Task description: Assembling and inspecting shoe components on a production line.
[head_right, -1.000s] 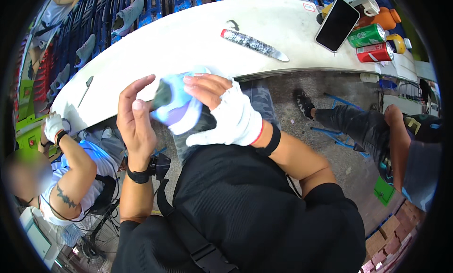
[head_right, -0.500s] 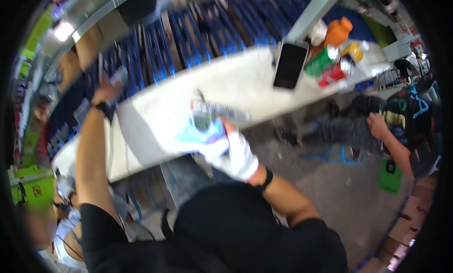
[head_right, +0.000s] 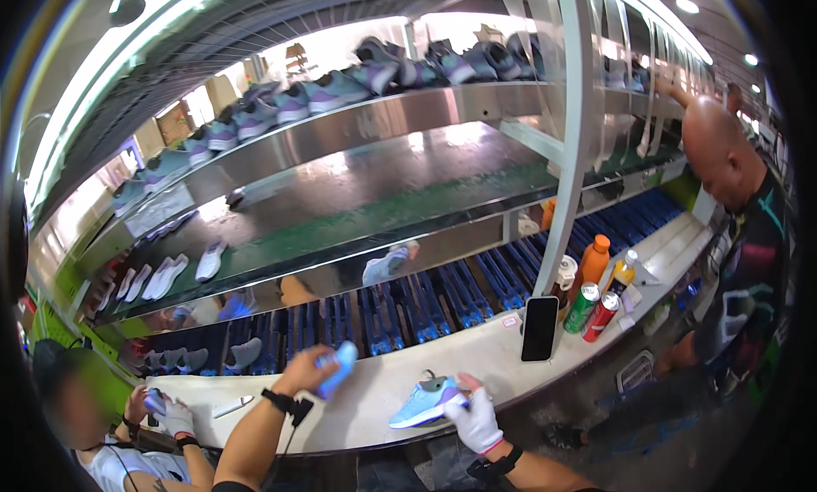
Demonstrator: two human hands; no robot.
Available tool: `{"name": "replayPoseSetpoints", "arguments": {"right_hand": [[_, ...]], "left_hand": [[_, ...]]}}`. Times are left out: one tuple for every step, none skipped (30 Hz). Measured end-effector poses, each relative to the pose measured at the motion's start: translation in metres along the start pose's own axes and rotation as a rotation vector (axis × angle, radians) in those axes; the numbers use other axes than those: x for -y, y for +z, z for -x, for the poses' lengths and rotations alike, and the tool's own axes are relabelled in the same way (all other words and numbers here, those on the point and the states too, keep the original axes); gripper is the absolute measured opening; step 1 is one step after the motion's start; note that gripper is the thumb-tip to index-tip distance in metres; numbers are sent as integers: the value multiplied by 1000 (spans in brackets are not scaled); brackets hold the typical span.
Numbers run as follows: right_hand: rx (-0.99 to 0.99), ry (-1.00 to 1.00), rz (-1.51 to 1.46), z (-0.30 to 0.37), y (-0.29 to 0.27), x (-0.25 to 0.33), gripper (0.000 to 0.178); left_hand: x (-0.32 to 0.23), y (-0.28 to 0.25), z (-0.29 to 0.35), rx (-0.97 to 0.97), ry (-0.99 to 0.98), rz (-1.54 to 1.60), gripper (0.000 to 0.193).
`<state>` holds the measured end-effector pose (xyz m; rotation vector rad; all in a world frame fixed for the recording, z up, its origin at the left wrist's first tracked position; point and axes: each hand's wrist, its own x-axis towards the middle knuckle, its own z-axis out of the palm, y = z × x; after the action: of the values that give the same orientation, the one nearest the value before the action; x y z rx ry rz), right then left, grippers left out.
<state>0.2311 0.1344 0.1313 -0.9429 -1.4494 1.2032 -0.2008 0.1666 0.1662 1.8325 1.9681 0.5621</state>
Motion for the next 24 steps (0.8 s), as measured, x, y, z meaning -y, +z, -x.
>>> {"name": "replayPoseSetpoints", "arguments": {"right_hand": [[-54,202,-289,-11,11,33,69],[-114,160,-380,-28,13,47,66],[-170,120,-475,-46,16,61,63],[-190,-123,-329,-72,20,81,60],[-213,-365,-181,-104,24,106,57],[-143,-463,-411,-135,32,129,52],[-209,-806,-328,-181,44,153,52],[-231,-1002,-201,-210,60,203,55],[-85,-1115,-322,-242,87,259,56],[70,-1221,-445,-277,107,312,56],[-167,-1508,65,-338,96,336,58],[-326,-1499,207,-353,117,367,53],[-486,-1480,349,-356,144,391,50],[-333,-1387,414,-352,161,405,42],[-186,-1289,486,-347,175,414,35],[-167,-1348,393,-334,193,405,25],[-5,-1366,397,-329,212,387,26],[41,-1598,552,-302,223,368,25],[253,-1415,806,-295,241,345,27],[307,-1436,847,-291,255,307,31],[465,-1330,889,-284,271,280,35],[533,-1243,820,-282,286,249,40],[586,-1130,812,-279,304,229,45],[647,-1030,858,-272,325,221,49]], "left_hand": [[4,7,23,105,53,25,60],[-10,7,42,218,39,39,59],[-23,5,64,332,22,51,59],[-24,8,85,300,46,66,58],[-20,15,103,272,71,82,57],[-10,25,114,167,150,30,55],[-14,26,117,158,150,25,55],[-22,30,118,-2,224,-83,54],[-33,36,117,-154,303,-193,52],[-45,41,117,-182,366,-203,55],[-56,49,107,-179,394,-210,55],[-54,59,105,-164,348,-318,54],[-50,68,102,-148,299,-426,54],[-44,73,102,-136,212,-395,52],[-44,72,105,-145,201,-396,52],[-48,70,108,-185,265,-323,50],[-51,67,111,-227,329,-249,48],[-69,59,120,-300,351,-124,44],[-86,58,123,-308,347,-118,44],[-101,61,123,-396,430,39,42],[-110,65,125,-486,502,194,41],[-118,74,126,-520,561,257,41],[-122,86,127,-557,616,319,42],[-118,104,130,-541,579,403,40]]}}
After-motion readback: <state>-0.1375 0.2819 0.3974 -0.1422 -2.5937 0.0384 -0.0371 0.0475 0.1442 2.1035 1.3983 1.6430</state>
